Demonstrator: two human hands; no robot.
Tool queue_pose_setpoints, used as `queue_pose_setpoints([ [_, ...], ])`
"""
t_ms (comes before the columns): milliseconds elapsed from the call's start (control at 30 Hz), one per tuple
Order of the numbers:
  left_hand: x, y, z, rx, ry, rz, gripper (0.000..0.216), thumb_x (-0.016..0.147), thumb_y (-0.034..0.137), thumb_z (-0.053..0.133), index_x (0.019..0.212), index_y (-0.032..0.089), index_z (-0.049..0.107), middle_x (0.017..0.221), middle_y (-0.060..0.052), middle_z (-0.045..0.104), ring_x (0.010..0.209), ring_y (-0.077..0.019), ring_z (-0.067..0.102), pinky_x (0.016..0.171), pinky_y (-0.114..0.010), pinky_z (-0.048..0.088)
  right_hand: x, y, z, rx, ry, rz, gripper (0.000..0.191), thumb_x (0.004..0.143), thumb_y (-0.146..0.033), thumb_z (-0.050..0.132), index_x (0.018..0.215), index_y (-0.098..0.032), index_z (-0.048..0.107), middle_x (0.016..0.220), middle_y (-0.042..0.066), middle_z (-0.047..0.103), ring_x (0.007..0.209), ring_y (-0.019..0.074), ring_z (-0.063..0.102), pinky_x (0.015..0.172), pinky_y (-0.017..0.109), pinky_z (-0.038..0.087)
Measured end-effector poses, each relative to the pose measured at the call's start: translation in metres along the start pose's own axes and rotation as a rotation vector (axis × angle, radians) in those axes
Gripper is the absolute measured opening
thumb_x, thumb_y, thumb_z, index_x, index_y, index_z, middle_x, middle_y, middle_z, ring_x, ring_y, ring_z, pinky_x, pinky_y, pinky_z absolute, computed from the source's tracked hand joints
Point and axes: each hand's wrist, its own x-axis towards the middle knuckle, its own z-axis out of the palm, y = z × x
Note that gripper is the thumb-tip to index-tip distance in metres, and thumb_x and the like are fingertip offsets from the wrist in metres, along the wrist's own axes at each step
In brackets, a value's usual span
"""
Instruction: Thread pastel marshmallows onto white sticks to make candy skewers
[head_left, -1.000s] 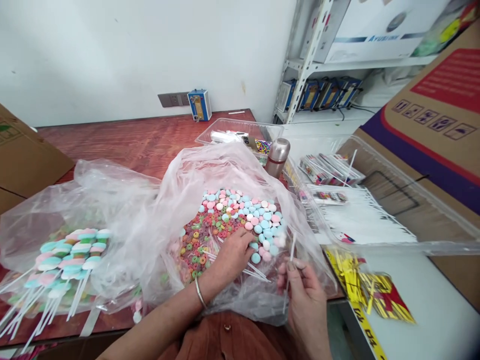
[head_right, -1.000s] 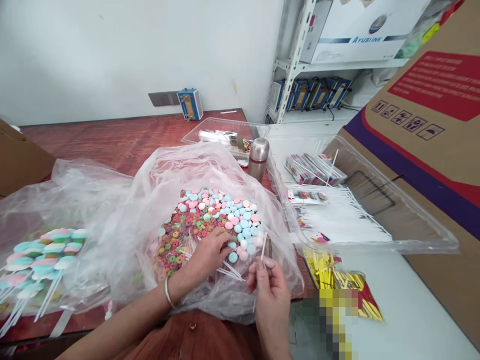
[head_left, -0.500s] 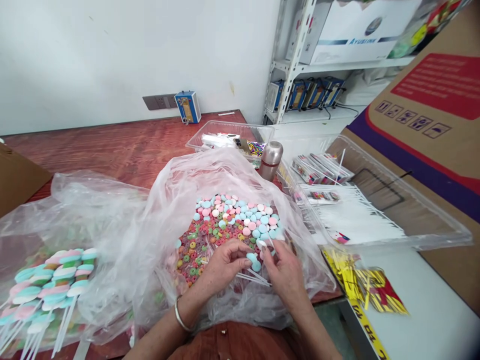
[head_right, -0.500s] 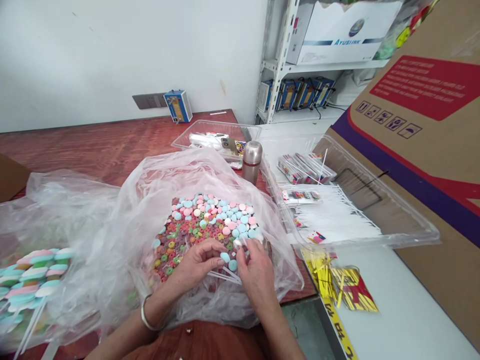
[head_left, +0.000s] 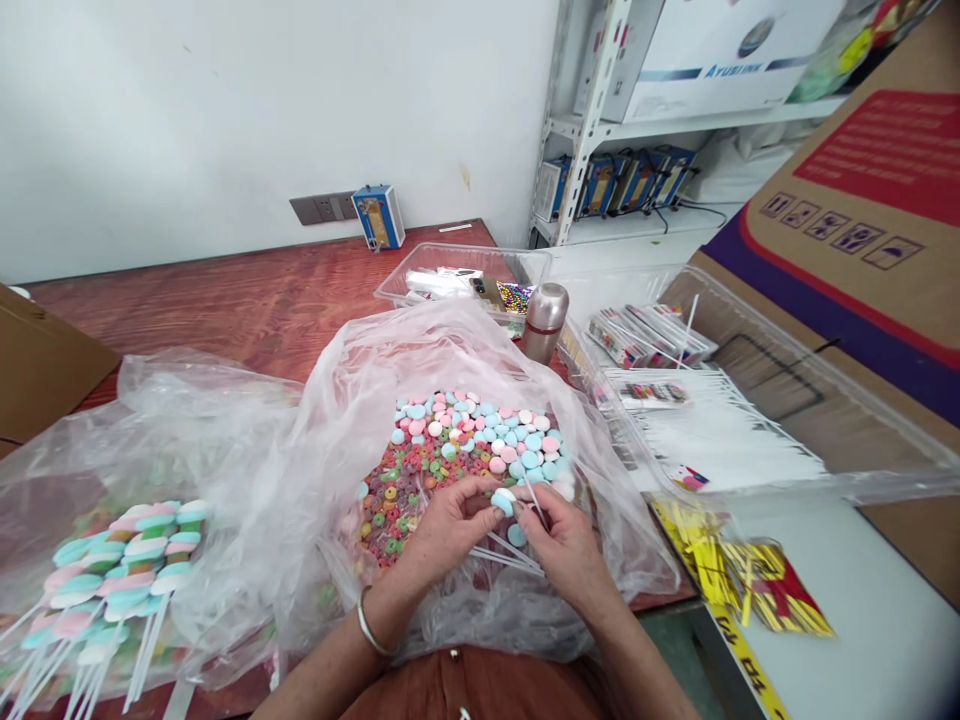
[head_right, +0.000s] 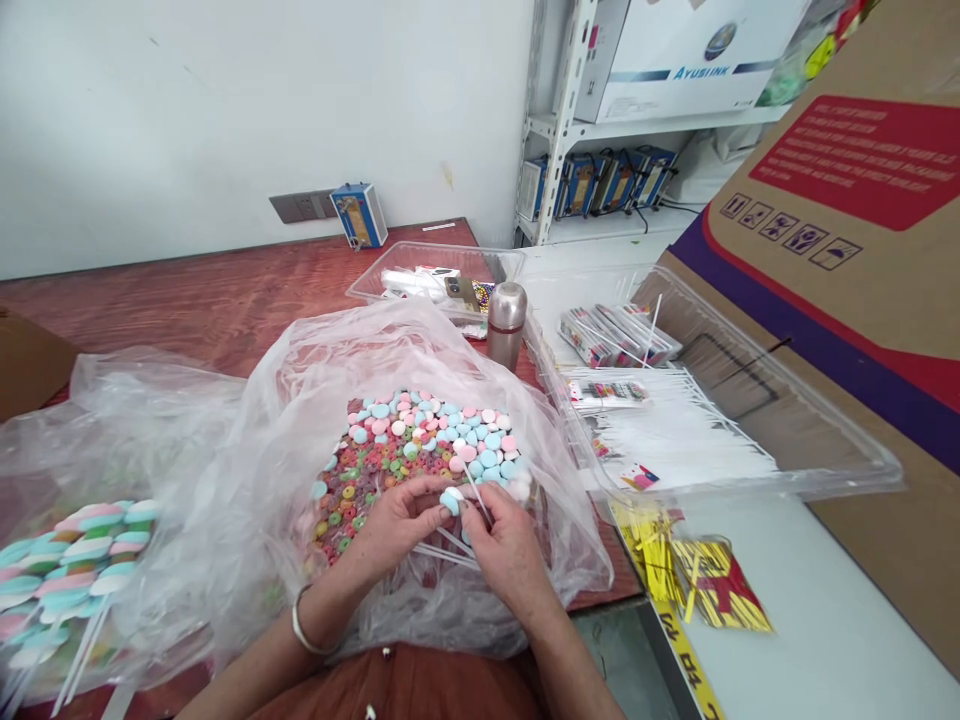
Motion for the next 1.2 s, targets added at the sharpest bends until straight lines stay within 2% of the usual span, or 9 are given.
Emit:
queue_pose_setpoints([
  [167, 0.006, 0.004, 0.002, -0.121, 0.161, -0.01, 0.034, 0.071, 0.036, 0.079, 0.084, 0.019, 0.053, 0.081, 0.0, 0.066, 0.076, -0.0153, 0.066, 0.074, -0.029, 0.054, -0.009, -0.007, 0.002, -0.079, 0.002, 0.053, 0.036, 0.099, -0.038, 0.035, 0.1, -0.019, 0.066, 0.076, 0.003, 0.064, 0.076, 0.0195, 0.061, 0.068, 0.028, 0.047],
  [267, 0.009, 0.007, -0.002, -0.122, 0.246, 0.007, 0.038, 0.068, 0.034, 0.081, 0.088, 0.019, 0.053, 0.082, 0.0, 0.065, 0.072, -0.0142, 0.066, 0.071, -0.028, 0.054, -0.019, -0.009, 0.004, -0.157, -0.061, 0.041, 0.036, 0.099, -0.034, 0.033, 0.11, -0.018, 0.063, 0.078, 0.003, 0.065, 0.078, 0.0205, 0.062, 0.07, 0.029, 0.048],
  [333, 0.009, 0.008, -0.005, -0.082, 0.269, 0.042, 0.037, 0.069, 0.033, 0.079, 0.094, 0.019, 0.056, 0.086, -0.001, 0.067, 0.073, -0.0141, 0.066, 0.07, -0.027, 0.054, -0.024, -0.01, 0.005, -0.17, -0.114, 0.018, 0.035, 0.098, -0.032, 0.033, 0.107, -0.019, 0.064, 0.082, 0.004, 0.066, 0.079, 0.02, 0.062, 0.071, 0.029, 0.048],
  [500, 0.005, 0.005, -0.008, -0.01, 0.219, 0.068, 0.029, 0.077, 0.028, 0.072, 0.101, 0.018, 0.06, 0.089, -0.003, 0.069, 0.075, -0.0136, 0.065, 0.07, -0.025, 0.053, -0.027, -0.015, 0.007, -0.162, -0.166, 0.01, 0.033, 0.098, -0.031, 0.034, 0.083, -0.02, 0.061, 0.071, 0.0, 0.06, 0.065, 0.016, 0.055, 0.06, 0.024, 0.043],
  [800, 0.002, 0.008, -0.007, -0.043, 0.161, 0.018, 0.037, 0.075, 0.028, 0.075, 0.107, 0.018, 0.062, 0.087, -0.003, 0.072, 0.078, -0.0162, 0.067, 0.072, -0.027, 0.053, -0.025, -0.013, 0.006, -0.144, -0.159, 0.011, 0.032, 0.099, -0.029, 0.037, 0.075, -0.021, 0.057, 0.065, -0.003, 0.055, 0.061, 0.0138, 0.052, 0.056, 0.023, 0.039],
  [867, 0.003, 0.009, -0.007, -0.047, 0.194, 0.002, 0.036, 0.075, 0.028, 0.075, 0.106, 0.017, 0.061, 0.082, -0.002, 0.071, 0.072, -0.0148, 0.066, 0.068, -0.026, 0.053, -0.024, -0.016, 0.003, -0.138, -0.1, -0.037, 0.034, 0.099, -0.031, 0.042, 0.071, -0.02, 0.058, 0.064, -0.002, 0.054, 0.061, 0.0141, 0.053, 0.056, 0.023, 0.04],
  [933, 0.003, 0.011, -0.007, -0.045, 0.224, -0.025, 0.035, 0.073, 0.029, 0.076, 0.102, 0.017, 0.062, 0.081, -0.002, 0.07, 0.071, -0.0147, 0.066, 0.068, -0.026, 0.053, -0.024, -0.02, -0.002, -0.118, 0.038, -0.127, 0.031, 0.097, -0.031, 0.048, 0.072, -0.02, 0.063, 0.066, -0.001, 0.056, 0.065, 0.0151, 0.056, 0.059, 0.024, 0.045],
  [1067, 0.003, 0.015, -0.004, -0.064, 0.237, -0.075, 0.035, 0.069, 0.031, 0.079, 0.097, 0.016, 0.062, 0.083, -0.002, 0.07, 0.073, -0.0157, 0.068, 0.072, -0.028, 0.054, -0.029, -0.025, -0.011, -0.142, 0.286, -0.286, 0.013, 0.095, -0.023, 0.054, 0.099, -0.023, 0.066, 0.085, 0.001, 0.069, 0.08, 0.0165, 0.067, 0.071, 0.025, 0.051],
  [1200, 0.005, 0.013, -0.003, -0.107, 0.292, -0.085, 0.039, 0.067, 0.033, 0.08, 0.097, 0.016, 0.063, 0.084, -0.002, 0.07, 0.071, -0.0153, 0.068, 0.073, -0.029, 0.055, -0.038, -0.021, -0.007, -0.193, 0.216, -0.375, 0.018, 0.097, -0.019, 0.047, 0.108, -0.025, 0.06, 0.091, 0.001, 0.071, 0.082, 0.0159, 0.069, 0.072, 0.025, 0.053],
])
